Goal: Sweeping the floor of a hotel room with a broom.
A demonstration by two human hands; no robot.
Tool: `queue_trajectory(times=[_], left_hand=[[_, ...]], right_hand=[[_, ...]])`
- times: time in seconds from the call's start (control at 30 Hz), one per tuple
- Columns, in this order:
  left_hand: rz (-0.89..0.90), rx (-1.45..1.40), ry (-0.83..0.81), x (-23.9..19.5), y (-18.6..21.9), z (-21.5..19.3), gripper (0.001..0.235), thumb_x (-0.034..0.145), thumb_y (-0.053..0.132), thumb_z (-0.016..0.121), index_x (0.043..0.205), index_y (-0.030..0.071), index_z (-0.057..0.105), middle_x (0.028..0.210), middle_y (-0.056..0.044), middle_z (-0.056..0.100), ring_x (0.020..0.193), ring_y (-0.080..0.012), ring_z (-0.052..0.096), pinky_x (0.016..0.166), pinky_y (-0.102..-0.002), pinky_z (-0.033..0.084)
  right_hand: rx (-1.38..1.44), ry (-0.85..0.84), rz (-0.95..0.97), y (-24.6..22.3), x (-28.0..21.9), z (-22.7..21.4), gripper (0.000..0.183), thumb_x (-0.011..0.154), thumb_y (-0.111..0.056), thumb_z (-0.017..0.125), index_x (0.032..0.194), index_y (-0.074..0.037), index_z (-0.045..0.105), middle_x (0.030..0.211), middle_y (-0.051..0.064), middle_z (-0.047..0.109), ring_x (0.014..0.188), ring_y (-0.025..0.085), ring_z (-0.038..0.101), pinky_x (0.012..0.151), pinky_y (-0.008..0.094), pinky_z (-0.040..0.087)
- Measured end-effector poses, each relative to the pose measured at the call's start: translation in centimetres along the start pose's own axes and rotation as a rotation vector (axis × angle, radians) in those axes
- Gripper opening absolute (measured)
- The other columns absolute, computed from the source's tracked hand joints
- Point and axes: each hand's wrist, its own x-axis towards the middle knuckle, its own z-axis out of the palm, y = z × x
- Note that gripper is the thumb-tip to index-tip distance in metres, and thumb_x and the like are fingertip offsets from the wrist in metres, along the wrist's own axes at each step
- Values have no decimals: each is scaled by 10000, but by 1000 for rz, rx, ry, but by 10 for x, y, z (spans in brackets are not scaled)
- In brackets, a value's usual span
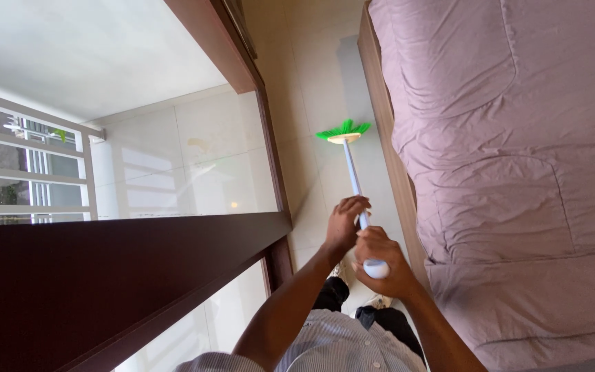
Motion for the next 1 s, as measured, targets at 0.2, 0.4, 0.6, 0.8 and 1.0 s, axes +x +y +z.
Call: queue_trajectory(times=[0.2,0.4,0.6,0.8,1.0], left_hand=[[44,-44,-128,-9,76,-16,372,759,-26,715,1108,100,697,1177,-57,713,1077,-297,613,959,-417,517],[120,34,-154,-20,38,14,366,768,26,746,1118,106,676,1193,-52,708,1164,-274,638,1023,-459,472],[29,117,-8,-20,31,40,358,796,-24,691,1130,106,676,1247,-46,717,1272,-299,614,1021,-460,481],[4,-16,107,-25,127,18,409,775,30,743,1170,100,667,1199,-72,703,1174,-307,622,994,-471,510],[-231,-36,274,-87,123,66,325,897,11,689,1200,129,686,1209,-76,715,1065,-336,713,870,-431,604]], right_hand=[[262,84,51,-51,10,-57,279,647,74,703,667,-97,483,656,30,566,586,169,531,670,363,442],[224,140,26,-9,-17,-38,243,659,92,689,696,-71,513,679,48,562,623,191,523,701,374,439],[84,54,-4,-11,-29,-33,278,694,79,773,726,-60,533,715,74,562,725,242,581,839,401,495],[228,143,-108,-47,-22,-94,180,790,44,723,778,-41,564,747,73,616,691,191,582,853,428,513],[410,306,135,-15,-59,-93,156,967,-15,699,887,-19,566,838,82,670,729,160,610,887,408,546]])
